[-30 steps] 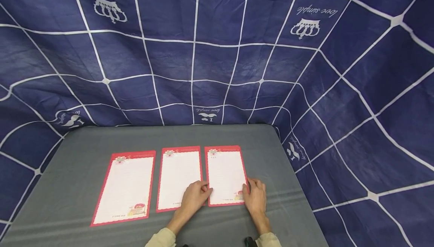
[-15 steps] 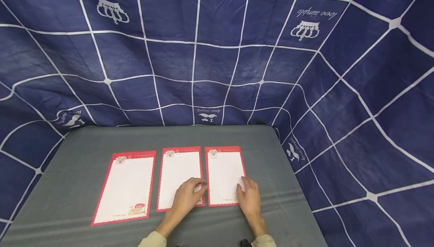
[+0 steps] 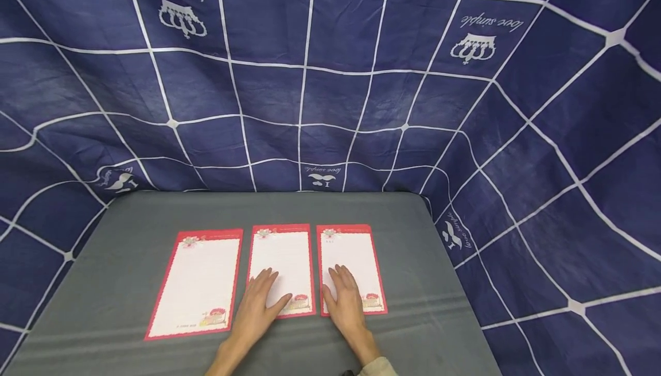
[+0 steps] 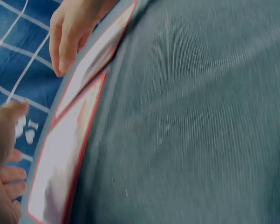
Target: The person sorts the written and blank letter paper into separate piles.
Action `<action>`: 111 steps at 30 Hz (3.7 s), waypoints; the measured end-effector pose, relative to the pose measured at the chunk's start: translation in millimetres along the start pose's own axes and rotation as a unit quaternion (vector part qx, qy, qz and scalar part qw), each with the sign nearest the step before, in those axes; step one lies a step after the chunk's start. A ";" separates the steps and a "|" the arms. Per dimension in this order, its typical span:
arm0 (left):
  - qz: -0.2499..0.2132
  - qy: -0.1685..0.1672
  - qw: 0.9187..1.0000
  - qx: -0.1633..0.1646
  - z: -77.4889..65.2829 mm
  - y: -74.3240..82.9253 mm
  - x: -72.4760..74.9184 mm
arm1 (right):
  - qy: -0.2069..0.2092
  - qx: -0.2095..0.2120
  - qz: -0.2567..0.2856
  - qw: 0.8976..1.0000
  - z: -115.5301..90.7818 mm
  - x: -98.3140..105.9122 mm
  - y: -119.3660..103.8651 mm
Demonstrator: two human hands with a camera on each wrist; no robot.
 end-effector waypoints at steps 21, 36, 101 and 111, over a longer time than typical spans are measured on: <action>0.066 -0.013 0.997 0.032 -30.4 -41.9 24.2 | -0.075 0.043 -0.045 0.995 -5.0 -28.7 -15.4; 0.071 -0.025 0.997 0.026 -33.6 -40.4 27.0 | -0.085 0.042 -0.074 0.993 -5.3 -31.4 -15.8; -0.124 0.080 0.981 0.127 -26.3 -39.3 26.7 | -0.006 -0.013 0.142 0.990 -1.6 -30.0 -24.3; -0.140 0.105 0.970 0.169 -23.2 -37.0 30.9 | -0.065 -0.128 0.253 0.957 -0.1 -23.8 -33.1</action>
Point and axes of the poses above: each hand's wrist, its own z-axis towards the middle knuckle, its own x-axis out of the back of the hand, y = z × x, the point moved 2 cm from there along z, towards the middle knuckle, and after that the axes turned 11 degrees about -x, right-handed, at the moved point
